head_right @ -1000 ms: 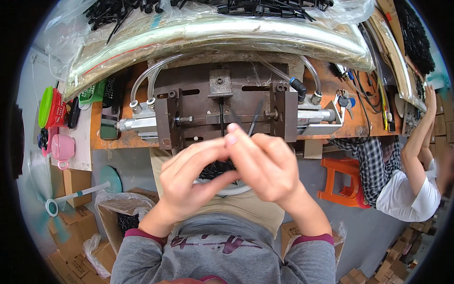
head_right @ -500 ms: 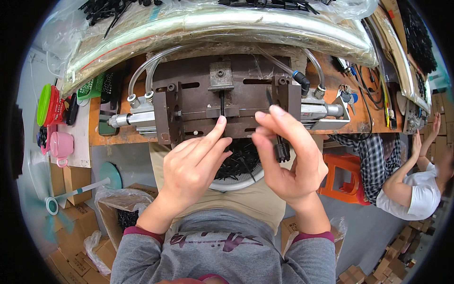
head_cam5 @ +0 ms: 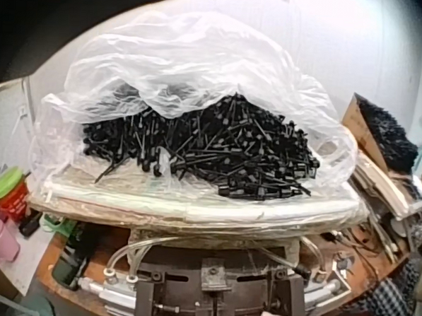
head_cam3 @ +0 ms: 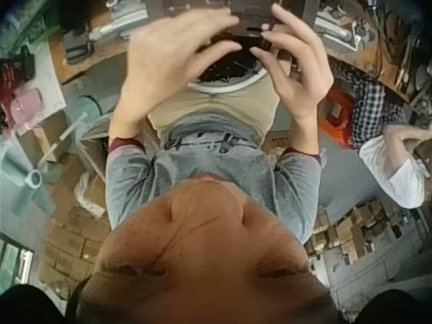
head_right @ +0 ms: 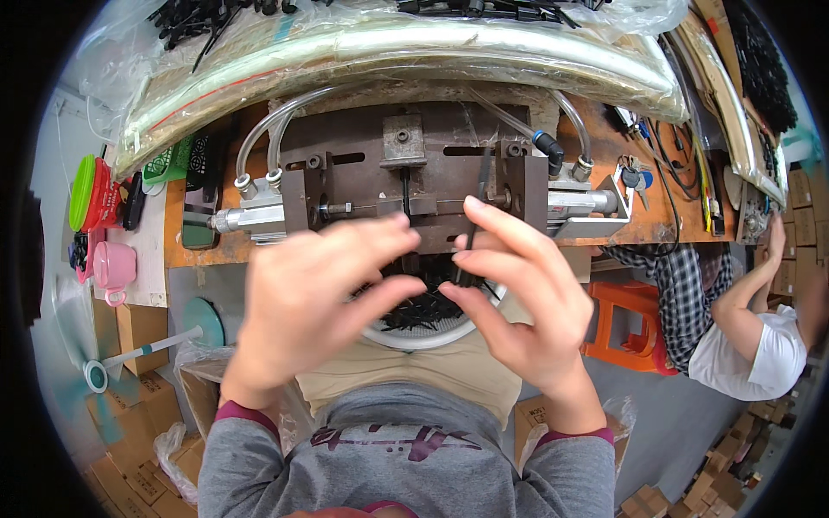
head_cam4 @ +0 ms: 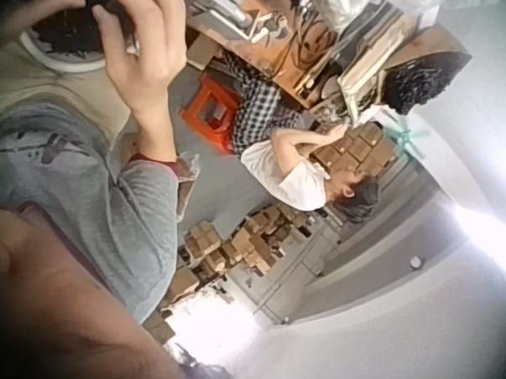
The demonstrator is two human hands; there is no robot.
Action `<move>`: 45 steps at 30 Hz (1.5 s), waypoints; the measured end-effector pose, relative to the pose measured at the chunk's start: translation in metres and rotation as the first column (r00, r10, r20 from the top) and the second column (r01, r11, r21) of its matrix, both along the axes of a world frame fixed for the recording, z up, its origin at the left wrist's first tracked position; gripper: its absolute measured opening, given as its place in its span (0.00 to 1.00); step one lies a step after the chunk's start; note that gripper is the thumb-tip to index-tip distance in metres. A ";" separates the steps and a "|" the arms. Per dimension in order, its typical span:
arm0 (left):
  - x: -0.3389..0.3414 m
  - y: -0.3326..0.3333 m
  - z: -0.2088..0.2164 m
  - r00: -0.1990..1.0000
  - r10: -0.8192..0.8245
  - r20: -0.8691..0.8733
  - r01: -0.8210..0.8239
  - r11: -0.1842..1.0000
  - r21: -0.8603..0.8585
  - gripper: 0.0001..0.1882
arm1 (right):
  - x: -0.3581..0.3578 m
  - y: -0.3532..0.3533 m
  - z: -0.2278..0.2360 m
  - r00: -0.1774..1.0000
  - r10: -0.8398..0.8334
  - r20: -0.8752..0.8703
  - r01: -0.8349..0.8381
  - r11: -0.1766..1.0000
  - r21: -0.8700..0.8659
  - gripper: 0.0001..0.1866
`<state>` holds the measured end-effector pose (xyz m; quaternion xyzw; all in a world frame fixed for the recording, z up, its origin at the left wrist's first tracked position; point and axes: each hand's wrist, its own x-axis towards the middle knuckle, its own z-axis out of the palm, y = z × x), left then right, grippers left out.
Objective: The person is assembling small black plastic components using a specialized machine on a workbench.
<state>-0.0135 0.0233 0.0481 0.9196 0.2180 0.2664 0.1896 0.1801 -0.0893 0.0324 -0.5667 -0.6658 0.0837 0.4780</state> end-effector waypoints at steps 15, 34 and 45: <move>0.067 0.183 0.058 0.935 0.316 0.161 -0.344 0.920 0.186 0.13 | -0.029 0.022 -0.022 0.836 -0.011 0.548 0.066 0.995 -0.081 0.09; -0.008 0.063 0.053 0.896 0.095 0.434 -0.110 0.994 0.009 0.16 | 0.057 0.110 0.081 0.903 -0.265 0.339 0.153 0.934 0.323 0.08; 0.005 -0.019 -0.037 0.990 0.036 0.137 -0.047 0.996 0.081 0.14 | 0.053 0.227 0.096 0.589 -0.133 0.798 0.173 0.984 0.036 0.07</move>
